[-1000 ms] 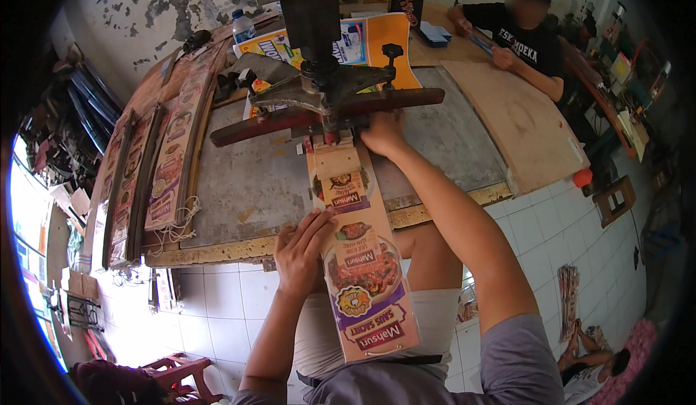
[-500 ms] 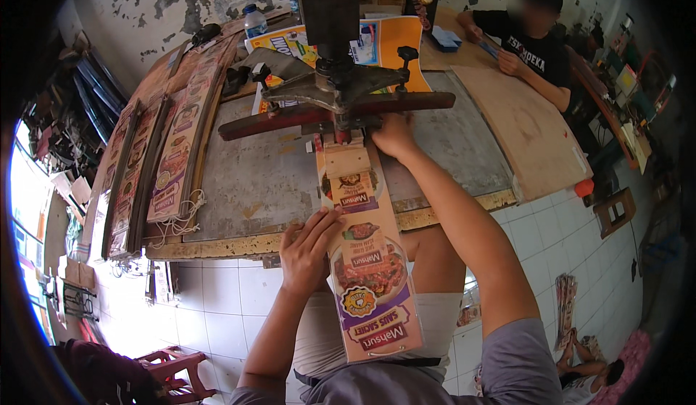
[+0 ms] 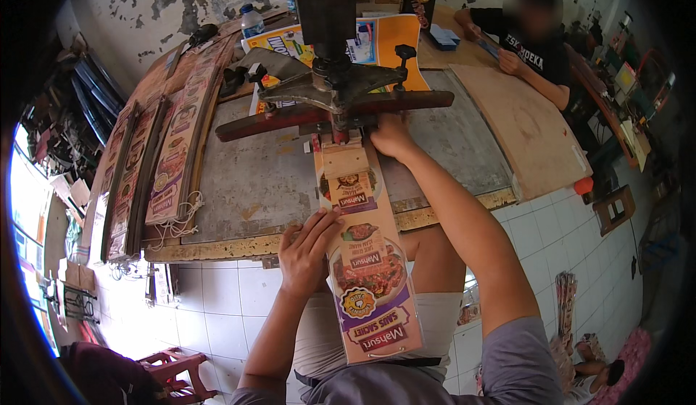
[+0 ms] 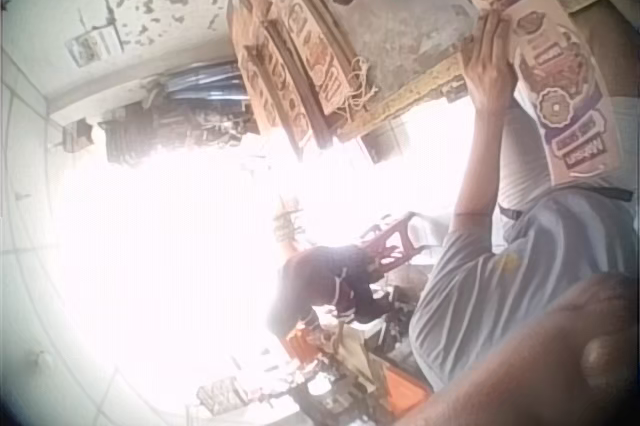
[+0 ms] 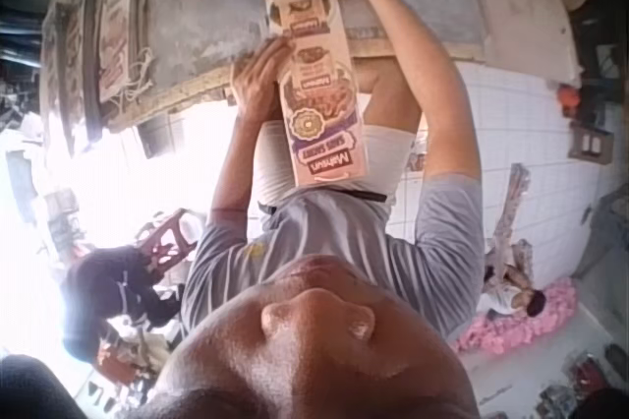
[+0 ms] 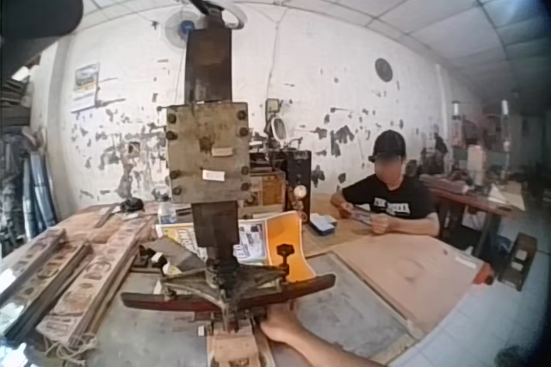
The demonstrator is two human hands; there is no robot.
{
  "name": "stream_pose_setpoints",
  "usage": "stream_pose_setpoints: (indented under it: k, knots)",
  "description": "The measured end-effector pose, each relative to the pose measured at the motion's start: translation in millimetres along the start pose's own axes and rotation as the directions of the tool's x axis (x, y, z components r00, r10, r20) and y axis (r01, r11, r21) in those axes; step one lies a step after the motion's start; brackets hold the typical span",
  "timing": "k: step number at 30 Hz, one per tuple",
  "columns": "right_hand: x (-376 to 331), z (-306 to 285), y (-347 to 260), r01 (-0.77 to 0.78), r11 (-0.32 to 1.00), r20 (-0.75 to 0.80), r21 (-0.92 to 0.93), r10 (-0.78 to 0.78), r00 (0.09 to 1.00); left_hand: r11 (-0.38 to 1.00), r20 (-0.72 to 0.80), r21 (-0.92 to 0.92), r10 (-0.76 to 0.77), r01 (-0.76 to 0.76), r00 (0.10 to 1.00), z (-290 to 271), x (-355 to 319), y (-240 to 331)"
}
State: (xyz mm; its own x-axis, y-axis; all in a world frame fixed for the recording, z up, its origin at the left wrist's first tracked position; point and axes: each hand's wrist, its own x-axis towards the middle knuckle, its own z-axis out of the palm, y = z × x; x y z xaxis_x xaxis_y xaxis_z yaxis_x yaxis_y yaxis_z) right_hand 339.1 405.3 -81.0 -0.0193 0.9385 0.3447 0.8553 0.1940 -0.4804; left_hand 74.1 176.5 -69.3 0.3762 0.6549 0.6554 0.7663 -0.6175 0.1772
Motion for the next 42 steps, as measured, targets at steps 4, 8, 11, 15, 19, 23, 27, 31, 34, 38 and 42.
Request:
stream_pose_setpoints:
  k: [4, 8, 11, 15, 19, 23, 27, 31, 34, 38, 42]
  knots:
    - [3.0, 0.6, 3.7, -0.020, 1.000, 0.039, -0.016, 0.021, 0.999, 1.000, -0.002, 0.002, 0.002, -0.002, 1.000, -0.6, 1.0, 1.5]
    - [3.3, 1.7, 3.8, -0.003, 1.000, 0.022, -0.030, 0.004, 1.000, 1.000, -0.001, 0.012, 0.005, -0.005, 1.000, -0.3, -0.1, 0.6]
    - [2.3, 1.0, 1.1, -0.024, 1.000, 0.023, -0.002, 0.024, 0.999, 1.000, 0.001, 0.010, 0.001, -0.001, 1.000, -0.6, 0.3, 1.1]
    - [-1.4, 0.6, -4.9, -0.003, 1.000, -0.072, 0.017, 0.005, 0.997, 1.000, 0.003, 0.000, -0.003, 0.003, 1.000, -1.4, -0.3, 0.7]
    - [-1.0, 1.1, -1.0, -0.021, 1.000, -0.088, 0.003, 0.022, 0.996, 1.000, 0.001, -0.002, 0.003, -0.003, 1.000, -0.7, 1.1, 1.3]
    - [-3.5, -3.3, -5.0, -0.030, 0.998, -0.171, -0.062, 0.019, 0.985, 1.000, -0.004, 0.001, 0.005, -0.005, 1.000, -1.8, 0.8, 2.0]
    - [-9.5, -17.0, -22.1, -0.196, 0.974, -0.009, -0.111, 0.196, 0.981, 1.000, -0.002, 0.004, -0.003, 0.003, 1.000, -2.7, -1.0, 1.2]
    - [-13.2, -19.9, -20.8, -0.201, 0.957, -0.063, -0.208, 0.192, 0.979, 1.000, -0.007, -0.002, -0.002, 0.002, 1.000, -1.8, -0.6, 1.9]
    - [-11.5, -22.9, -18.9, -0.245, 0.938, -0.003, -0.247, 0.252, 0.968, 1.000, -0.016, -0.022, -0.002, 0.002, 1.000, -2.4, -0.6, 1.3]
    - [-22.1, -26.0, -24.6, -0.161, 0.975, -0.003, -0.153, 0.162, 0.987, 0.999, 0.016, -0.042, -0.011, 0.011, 1.000, -5.8, -9.9, -8.7]
    - [-37.1, -32.5, 10.0, 0.103, 0.986, -0.155, -0.132, -0.123, 0.980, 0.998, 0.021, -0.064, 0.013, -0.012, 1.000, -4.2, -1.3, -0.8]
